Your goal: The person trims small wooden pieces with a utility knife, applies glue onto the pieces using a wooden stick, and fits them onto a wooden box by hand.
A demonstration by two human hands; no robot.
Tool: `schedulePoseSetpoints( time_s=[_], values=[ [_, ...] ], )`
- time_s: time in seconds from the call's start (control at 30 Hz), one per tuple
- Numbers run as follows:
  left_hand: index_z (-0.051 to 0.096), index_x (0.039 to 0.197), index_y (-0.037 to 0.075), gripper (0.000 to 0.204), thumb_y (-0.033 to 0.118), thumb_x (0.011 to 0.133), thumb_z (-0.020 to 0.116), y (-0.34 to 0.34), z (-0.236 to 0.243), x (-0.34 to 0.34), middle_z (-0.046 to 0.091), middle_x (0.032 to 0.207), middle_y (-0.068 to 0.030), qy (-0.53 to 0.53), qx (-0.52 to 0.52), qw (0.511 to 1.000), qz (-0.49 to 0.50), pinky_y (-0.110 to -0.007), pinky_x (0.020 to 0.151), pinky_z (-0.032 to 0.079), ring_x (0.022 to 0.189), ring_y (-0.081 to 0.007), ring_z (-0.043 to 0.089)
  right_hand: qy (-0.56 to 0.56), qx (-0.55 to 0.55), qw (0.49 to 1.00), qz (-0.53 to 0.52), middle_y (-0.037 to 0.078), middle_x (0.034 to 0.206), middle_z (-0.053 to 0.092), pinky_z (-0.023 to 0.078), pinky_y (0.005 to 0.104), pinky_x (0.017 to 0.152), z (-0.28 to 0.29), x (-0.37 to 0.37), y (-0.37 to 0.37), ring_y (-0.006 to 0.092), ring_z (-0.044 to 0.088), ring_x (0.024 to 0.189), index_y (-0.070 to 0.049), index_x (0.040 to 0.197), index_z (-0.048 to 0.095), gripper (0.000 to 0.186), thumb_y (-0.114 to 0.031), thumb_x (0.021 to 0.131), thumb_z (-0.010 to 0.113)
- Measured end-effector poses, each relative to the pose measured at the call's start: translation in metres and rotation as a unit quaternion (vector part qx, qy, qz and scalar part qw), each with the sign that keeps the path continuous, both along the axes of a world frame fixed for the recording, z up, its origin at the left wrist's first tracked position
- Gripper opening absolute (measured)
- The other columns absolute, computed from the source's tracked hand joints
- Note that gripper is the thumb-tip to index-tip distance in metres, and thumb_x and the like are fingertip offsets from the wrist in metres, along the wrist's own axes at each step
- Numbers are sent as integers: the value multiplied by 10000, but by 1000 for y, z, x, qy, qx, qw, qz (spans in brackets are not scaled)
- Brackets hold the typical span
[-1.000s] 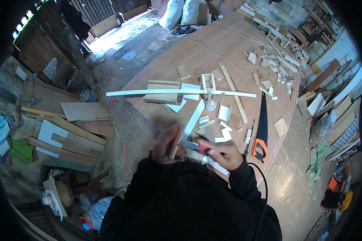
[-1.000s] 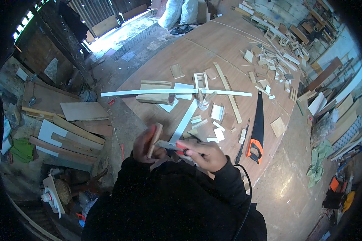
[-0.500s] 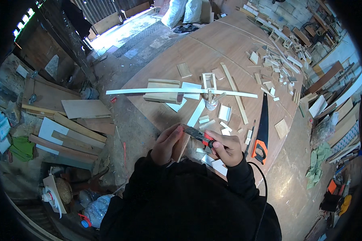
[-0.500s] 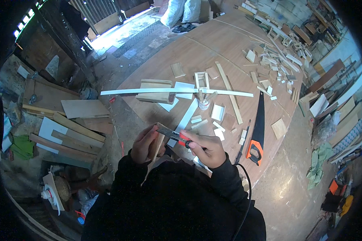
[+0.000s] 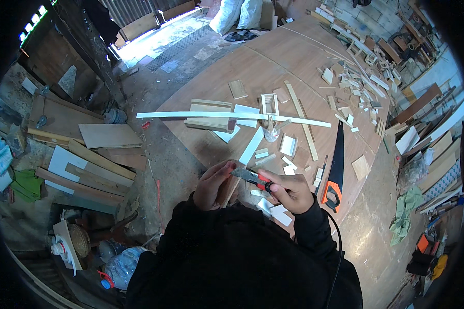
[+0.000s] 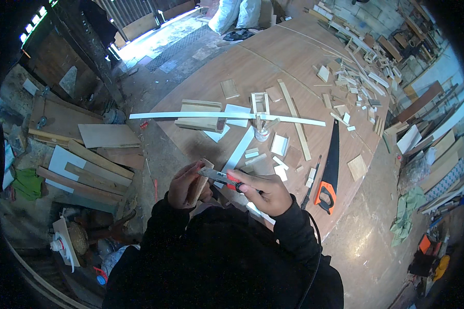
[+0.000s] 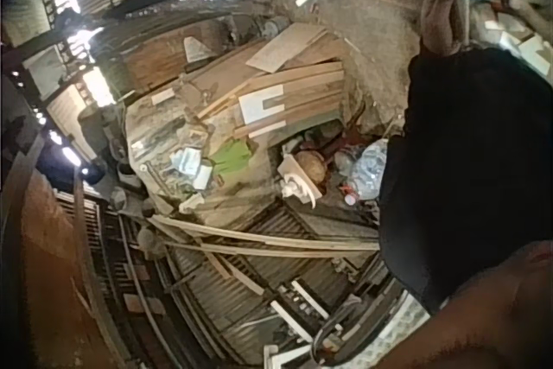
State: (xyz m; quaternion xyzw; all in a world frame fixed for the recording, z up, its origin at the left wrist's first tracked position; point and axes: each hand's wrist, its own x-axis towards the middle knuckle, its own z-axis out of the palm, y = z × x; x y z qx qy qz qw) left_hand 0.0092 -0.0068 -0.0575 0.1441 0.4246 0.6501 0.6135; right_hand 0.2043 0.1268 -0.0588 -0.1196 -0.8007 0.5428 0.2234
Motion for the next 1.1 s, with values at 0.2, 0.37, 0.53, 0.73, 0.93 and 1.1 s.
schedulePoseSetpoints(
  time_s=[0.2, 0.37, 0.53, 0.73, 0.93, 1.1],
  values=[
    [513, 978, 96, 291, 320, 1056, 345, 0, -9, 1, 386, 514, -10, 26, 28, 998, -40, -296, 416, 284, 371, -113, 336, -33, -9, 999, -36, 138, 756, 679, 486, 290, 656, 2, 3, 9, 180, 634, 629, -82, 1307, 607, 356, -194, 972, 567],
    [511, 1000, 100, 276, 313, 1056, 346, 2, -9, 1, 369, 504, -6, 26, 28, 999, -28, -297, 414, 274, 363, -111, 313, 5, 11, 1000, -17, 103, 682, 632, 474, 284, 632, -2, 3, 6, 148, 597, 600, -82, 1309, 607, 359, -196, 969, 572],
    [514, 1014, 90, 274, 306, 1055, 350, 2, -2, 1, 367, 507, -1, 24, 33, 999, -36, -288, 412, 268, 362, -102, 312, -12, 6, 1000, -14, 113, 703, 652, 479, 286, 641, -1, 3, 7, 155, 608, 608, -83, 1302, 612, 356, -203, 969, 575],
    [523, 1076, 61, 301, 329, 1041, 390, 1, 0, 6, 416, 593, -7, 16, 4, 999, 31, -276, 408, 267, 370, -90, 314, 2, 19, 1000, 9, 119, 753, 671, 476, 279, 640, 2, 4, 5, 153, 597, 601, -79, 1311, 603, 361, -210, 976, 568],
    [568, 1102, 15, 285, 271, 1027, 467, 4, -19, 10, 592, 864, -32, 210, 74, 969, 103, -226, 677, 438, 770, -71, 553, 65, -95, 993, -18, 14, 730, 603, 404, 223, 562, -9, 10, 10, 63, 494, 567, -2, 1332, 558, 402, -205, 985, 553],
    [613, 1086, -14, 265, 221, 1004, 524, 7, -32, 13, 574, 935, -60, 400, 79, 905, 122, -244, 803, 441, 905, -119, 550, 103, -199, 953, -206, 9, 940, 612, 477, 232, 760, -16, -5, 0, 77, 575, 822, 1, 1251, 544, 521, -133, 810, 788]
  ],
)
